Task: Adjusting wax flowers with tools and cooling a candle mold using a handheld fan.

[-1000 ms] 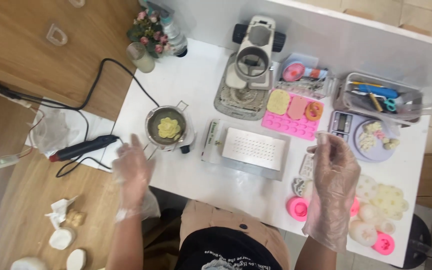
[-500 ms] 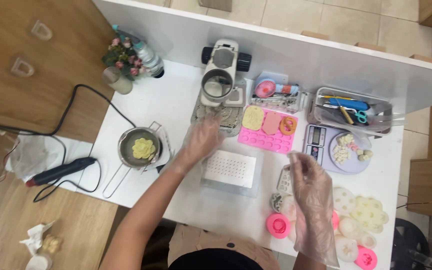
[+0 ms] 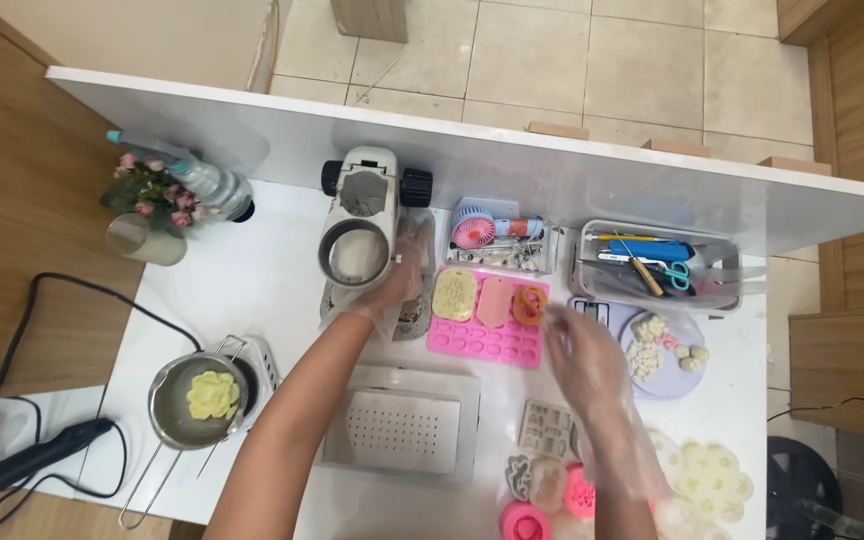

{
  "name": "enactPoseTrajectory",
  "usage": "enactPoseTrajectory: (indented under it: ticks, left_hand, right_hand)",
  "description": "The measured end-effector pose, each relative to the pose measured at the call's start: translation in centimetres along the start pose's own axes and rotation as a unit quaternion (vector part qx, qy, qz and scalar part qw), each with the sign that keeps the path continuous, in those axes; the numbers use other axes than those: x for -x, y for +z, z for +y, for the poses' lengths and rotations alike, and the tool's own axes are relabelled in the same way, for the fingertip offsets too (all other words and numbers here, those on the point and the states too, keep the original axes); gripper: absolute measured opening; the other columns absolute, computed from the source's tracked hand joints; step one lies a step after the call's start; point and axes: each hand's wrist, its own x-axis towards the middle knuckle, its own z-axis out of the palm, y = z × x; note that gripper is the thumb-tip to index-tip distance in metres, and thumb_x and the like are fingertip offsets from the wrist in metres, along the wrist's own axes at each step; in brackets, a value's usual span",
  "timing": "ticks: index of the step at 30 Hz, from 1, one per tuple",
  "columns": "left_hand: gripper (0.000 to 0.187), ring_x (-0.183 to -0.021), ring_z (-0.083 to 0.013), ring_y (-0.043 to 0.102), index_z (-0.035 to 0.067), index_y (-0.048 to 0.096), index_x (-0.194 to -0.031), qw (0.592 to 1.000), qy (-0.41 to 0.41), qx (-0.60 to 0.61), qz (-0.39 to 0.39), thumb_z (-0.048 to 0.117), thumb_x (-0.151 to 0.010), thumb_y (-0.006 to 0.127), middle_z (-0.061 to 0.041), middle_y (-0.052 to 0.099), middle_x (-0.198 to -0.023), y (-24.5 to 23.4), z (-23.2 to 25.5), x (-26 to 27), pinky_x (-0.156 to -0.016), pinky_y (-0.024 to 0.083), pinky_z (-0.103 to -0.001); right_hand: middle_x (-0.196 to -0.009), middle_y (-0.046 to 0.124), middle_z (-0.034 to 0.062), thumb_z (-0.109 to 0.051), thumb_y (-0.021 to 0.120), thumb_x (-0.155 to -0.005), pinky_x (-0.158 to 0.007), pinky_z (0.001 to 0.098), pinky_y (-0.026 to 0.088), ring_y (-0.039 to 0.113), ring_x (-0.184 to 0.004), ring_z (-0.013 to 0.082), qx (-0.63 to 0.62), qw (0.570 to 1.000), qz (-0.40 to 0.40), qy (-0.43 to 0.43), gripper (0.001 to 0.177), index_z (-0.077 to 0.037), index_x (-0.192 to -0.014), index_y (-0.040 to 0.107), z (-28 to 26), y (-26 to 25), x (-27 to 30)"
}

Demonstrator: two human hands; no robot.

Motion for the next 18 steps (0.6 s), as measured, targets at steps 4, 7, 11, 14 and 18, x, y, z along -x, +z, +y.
enactPoseTrajectory:
  ticks: [4,7,11,14,18]
  left_hand:
    - [0.052,-0.1,-0.0436,0.065,-0.019,0.056,-0.139,0.993,-0.113,0.022,0.008,0.007,-0.094,0.053,-0.033,0.067,-0.128,-0.7,0.3,0.0,-0.081,0.05,-0.053]
    - [0.058,-0.121,-0.0448,0.061,-0.015,0.051,-0.14,0.973,-0.083,0.209,-0.053,0.017,-0.093,0.044,-0.033,0.062,-0.132,-2.7,-2.9,0.2,-0.098,0.052,-0.053]
    - [0.061,-0.119,-0.0451,0.061,-0.011,0.048,-0.147,0.984,-0.065,0.161,-0.034,0.023,-0.097,0.046,-0.031,0.058,-0.14,-4.2,-5.2,2.5,-0.098,0.05,-0.05]
    - [0.062,-0.127,-0.0432,0.057,-0.008,0.048,-0.15,0.996,-0.028,0.085,-0.011,0.028,-0.1,0.048,-0.029,0.053,-0.148,-3.5,-2.6,3.5,-0.104,0.046,-0.049]
    - [0.08,-0.136,-0.0326,0.048,-0.005,0.042,-0.146,0.938,0.009,0.322,-0.126,0.042,-0.083,0.056,-0.022,0.046,-0.148,-6.1,-4.8,2.7,-0.107,0.045,-0.047]
  right_hand:
    - [-0.105,0.074,0.0114,-0.015,0.072,-0.09,-0.085,0.0452,0.053,0.068,-0.097,0.0312,0.026,0.989,0.071,-0.126,0.024,-0.012,-0.114,0.072,1.1,4.5,-8.0]
    - [-0.111,0.073,0.0122,-0.01,0.073,-0.085,-0.09,0.0465,0.052,0.066,-0.102,0.0337,0.007,0.98,0.086,-0.177,0.032,-0.01,-0.117,0.071,0.9,6.9,-11.9]
    - [-0.112,0.071,0.0127,-0.01,0.077,-0.075,-0.088,0.0453,0.05,0.064,-0.102,0.0341,0.09,0.978,0.072,-0.172,0.041,-0.011,-0.116,0.073,1.4,10.1,-14.5]
    - [-0.109,0.07,0.0116,-0.017,0.081,-0.069,-0.084,0.0451,0.049,0.063,-0.103,0.0315,0.196,0.966,0.027,-0.169,0.04,-0.013,-0.107,0.074,0.7,9.8,-15.9]
    - [-0.105,0.07,0.0107,-0.024,0.083,-0.07,-0.085,0.0446,0.049,0.063,-0.105,0.0299,0.227,0.949,-0.017,-0.218,0.033,-0.014,-0.099,0.073,1.2,8.9,-17.0]
